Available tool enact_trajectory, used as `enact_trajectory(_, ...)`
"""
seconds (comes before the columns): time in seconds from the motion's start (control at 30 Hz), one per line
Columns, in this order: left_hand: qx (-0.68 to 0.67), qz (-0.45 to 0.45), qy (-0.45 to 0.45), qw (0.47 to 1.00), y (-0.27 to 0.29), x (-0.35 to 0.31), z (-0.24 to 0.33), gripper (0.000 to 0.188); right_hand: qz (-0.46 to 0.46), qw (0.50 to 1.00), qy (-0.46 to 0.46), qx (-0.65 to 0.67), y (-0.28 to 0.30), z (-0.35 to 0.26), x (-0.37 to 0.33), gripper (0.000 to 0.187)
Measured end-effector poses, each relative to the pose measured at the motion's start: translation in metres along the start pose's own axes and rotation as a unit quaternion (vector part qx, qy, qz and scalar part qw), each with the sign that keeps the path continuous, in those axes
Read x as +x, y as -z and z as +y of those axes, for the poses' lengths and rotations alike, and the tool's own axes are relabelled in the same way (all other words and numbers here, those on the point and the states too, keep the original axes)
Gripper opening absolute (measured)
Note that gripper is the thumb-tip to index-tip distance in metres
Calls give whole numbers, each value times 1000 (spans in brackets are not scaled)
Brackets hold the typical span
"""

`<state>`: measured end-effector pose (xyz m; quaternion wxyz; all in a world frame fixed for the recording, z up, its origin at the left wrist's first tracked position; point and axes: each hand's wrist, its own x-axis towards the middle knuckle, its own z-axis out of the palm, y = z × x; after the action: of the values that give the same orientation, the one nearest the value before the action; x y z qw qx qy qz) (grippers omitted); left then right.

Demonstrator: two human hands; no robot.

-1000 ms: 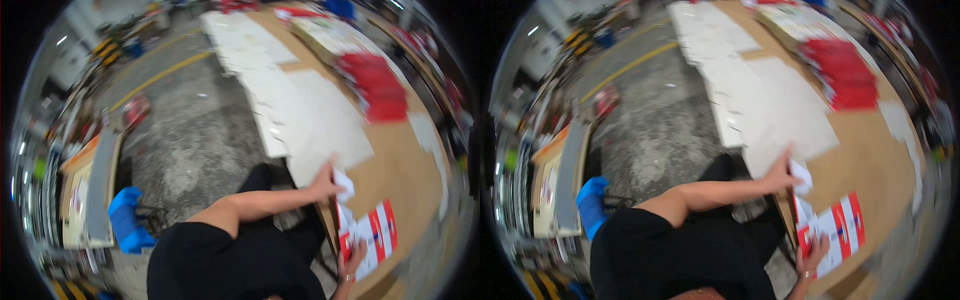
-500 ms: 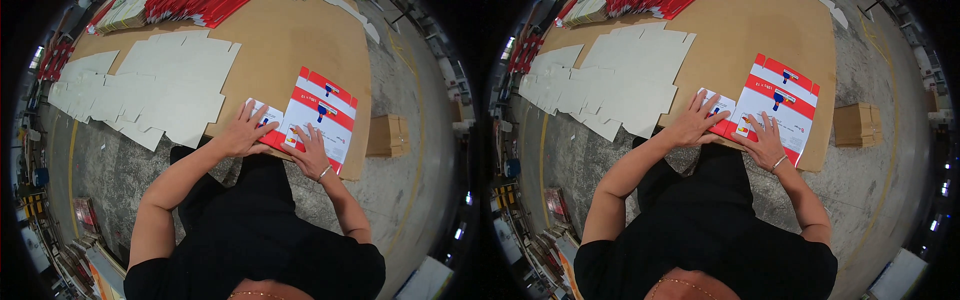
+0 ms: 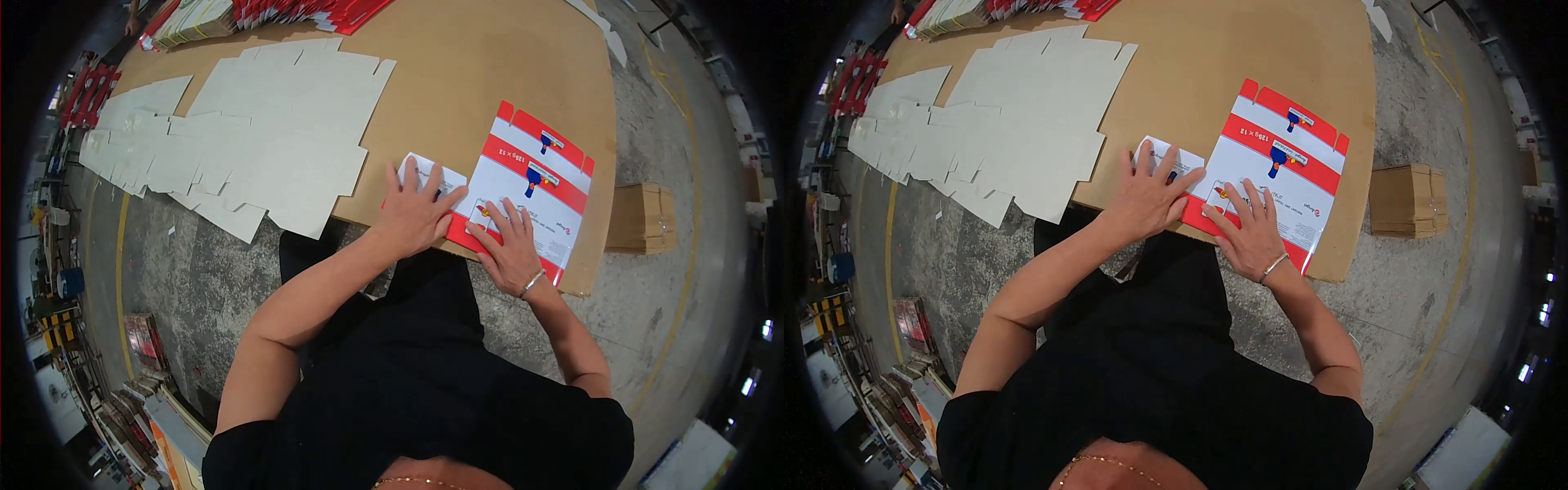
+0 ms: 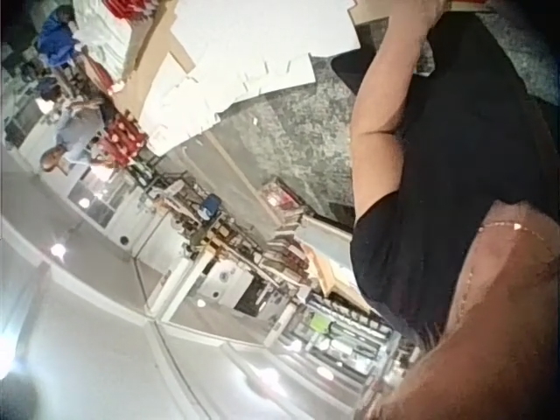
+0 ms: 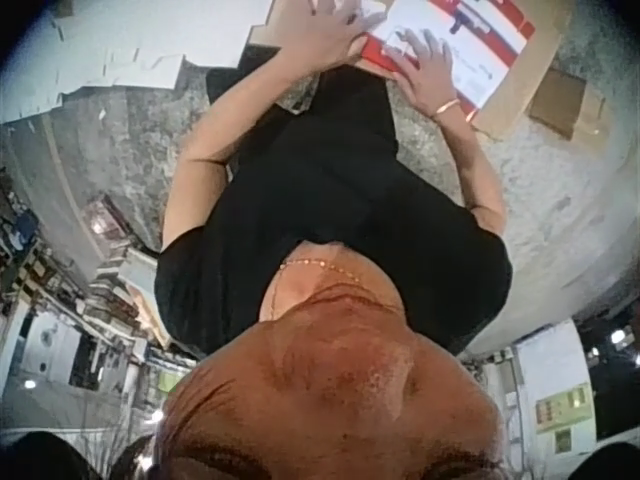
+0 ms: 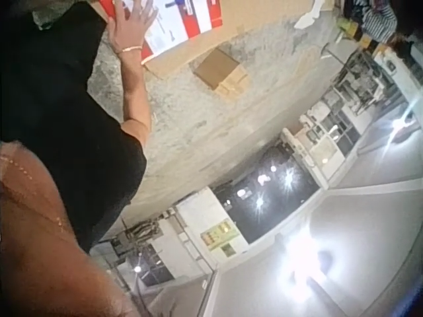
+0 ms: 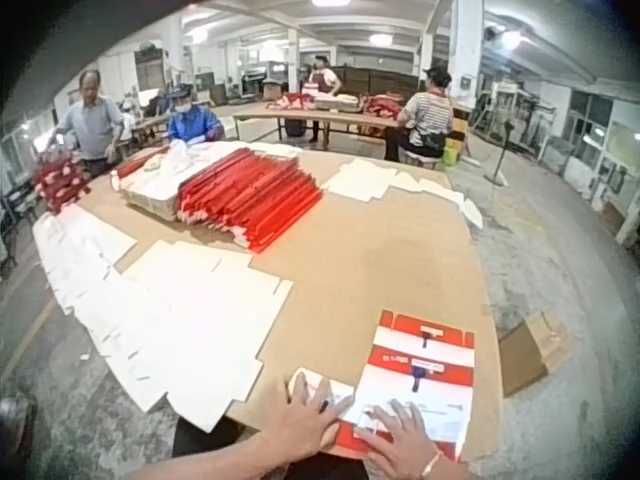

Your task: Folding and assembling paper boxes on a industrial work table.

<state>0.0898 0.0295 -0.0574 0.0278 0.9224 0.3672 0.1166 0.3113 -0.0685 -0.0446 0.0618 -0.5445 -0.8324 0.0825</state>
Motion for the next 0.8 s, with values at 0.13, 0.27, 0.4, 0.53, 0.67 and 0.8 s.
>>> enact_trajectory(0.13,13,-98,48,994,2,29,7,57,-1,999,49,-3,4,6,5,57)
enact_trajectory(0.27,-75,83,56,992,-12,16,-16,60,44,987,-49,-149,7,86,21,54)
enact_trajectory(0.4,-121,116,50,985,-3,-16,-20,59,210,910,-327,142,3,208,52,50)
enact_trajectory(0.53,-173,133,35,975,-2,-13,-22,53,291,654,-356,601,2,261,121,48)
enact_trajectory(0.67,-190,140,40,971,-3,-4,-21,44,188,680,-218,674,19,282,184,55)
enact_trajectory(0.8,-187,140,74,970,-1,-13,-27,41,27,726,-136,674,50,222,223,63)
